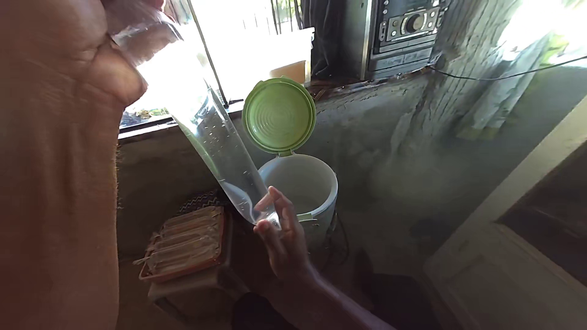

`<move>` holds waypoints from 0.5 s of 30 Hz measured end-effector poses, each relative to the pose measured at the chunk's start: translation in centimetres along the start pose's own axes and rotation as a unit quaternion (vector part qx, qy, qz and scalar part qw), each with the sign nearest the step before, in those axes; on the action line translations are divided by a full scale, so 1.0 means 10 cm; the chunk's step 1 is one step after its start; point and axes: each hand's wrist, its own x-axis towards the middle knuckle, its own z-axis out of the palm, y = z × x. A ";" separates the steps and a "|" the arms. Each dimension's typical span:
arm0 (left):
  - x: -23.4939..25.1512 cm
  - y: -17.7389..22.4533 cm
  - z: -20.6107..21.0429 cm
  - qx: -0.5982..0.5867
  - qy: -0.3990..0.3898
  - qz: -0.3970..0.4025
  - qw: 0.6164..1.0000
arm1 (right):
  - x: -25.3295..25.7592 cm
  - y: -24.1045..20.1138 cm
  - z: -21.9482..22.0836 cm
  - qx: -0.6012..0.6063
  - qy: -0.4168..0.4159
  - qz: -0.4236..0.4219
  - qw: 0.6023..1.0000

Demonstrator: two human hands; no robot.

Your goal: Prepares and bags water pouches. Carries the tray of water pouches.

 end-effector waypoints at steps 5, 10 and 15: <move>-0.07 -0.01 -0.08 0.008 -0.071 0.015 0.997 | 0.04 -0.15 -0.10 0.436 -0.061 0.436 0.785; -0.11 0.05 -0.04 -0.022 0.007 0.010 1.000 | -0.14 0.00 0.04 0.080 -0.088 0.070 0.990; 0.62 -0.36 -0.90 -0.153 -0.361 0.089 0.916 | -0.12 0.06 0.18 -0.017 -0.041 -0.052 0.998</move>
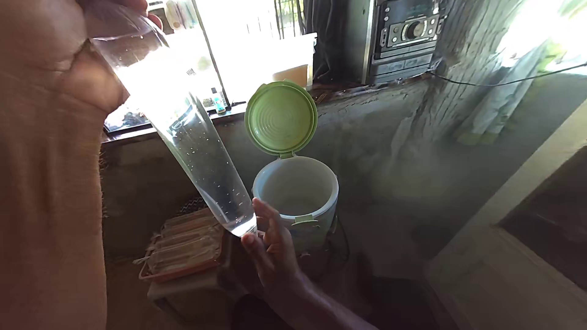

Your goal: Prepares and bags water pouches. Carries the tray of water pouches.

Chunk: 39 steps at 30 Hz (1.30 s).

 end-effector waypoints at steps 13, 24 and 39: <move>-0.11 0.08 0.56 0.114 0.303 -0.034 0.946 | -0.05 -0.03 0.00 0.072 -0.050 0.068 0.994; -0.29 0.02 -0.16 0.080 0.209 -0.032 0.974 | -0.02 -0.16 0.02 0.352 -0.015 0.266 0.897; -0.86 0.24 0.02 0.096 0.149 -0.013 0.984 | -0.12 -0.33 -0.07 0.415 -0.039 0.377 0.827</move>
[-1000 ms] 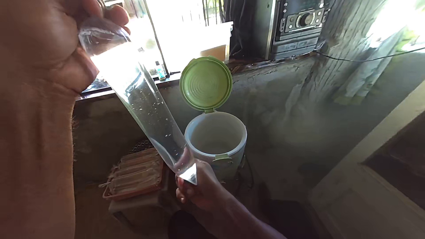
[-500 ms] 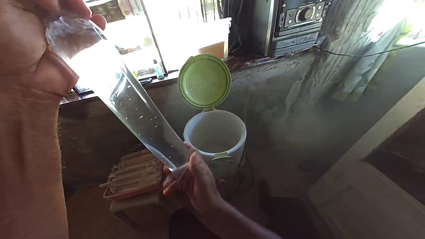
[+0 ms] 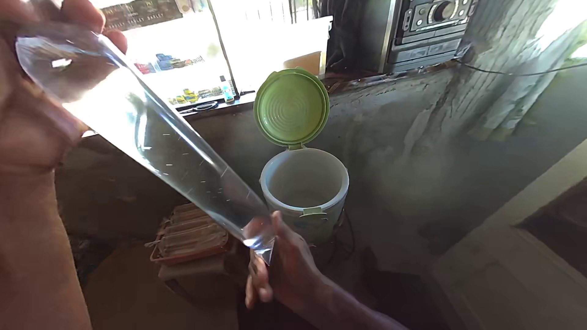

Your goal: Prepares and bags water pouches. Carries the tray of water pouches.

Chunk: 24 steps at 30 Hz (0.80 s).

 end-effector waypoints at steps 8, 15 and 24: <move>-1.55 -0.14 1.41 0.046 0.125 -0.172 0.976 | -0.02 -0.26 -0.06 -0.792 -0.062 -0.368 0.484; -2.90 -0.48 2.02 -0.115 0.168 -0.285 0.937 | 0.07 -0.20 0.50 -0.836 -0.436 -0.165 0.290; -3.05 -0.71 2.07 -0.170 0.087 -0.250 0.949 | 0.04 -0.35 0.60 -0.808 -0.478 0.051 0.340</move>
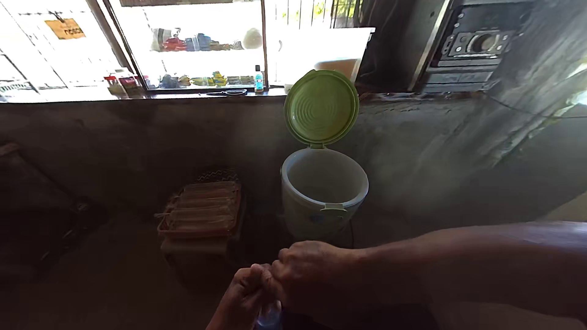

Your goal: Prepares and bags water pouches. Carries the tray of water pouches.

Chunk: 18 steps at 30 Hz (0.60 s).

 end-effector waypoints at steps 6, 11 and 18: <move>0.08 0.27 -0.16 0.133 -0.089 0.040 0.986 | -0.17 0.15 -0.28 -0.016 0.116 -0.047 0.992; -0.08 0.49 -0.26 0.384 0.017 0.080 0.920 | -0.11 0.15 -0.34 0.117 0.091 -0.019 0.989; -0.49 0.99 -0.31 0.619 0.079 0.081 0.777 | 0.25 0.05 -0.12 0.044 0.167 -0.127 0.977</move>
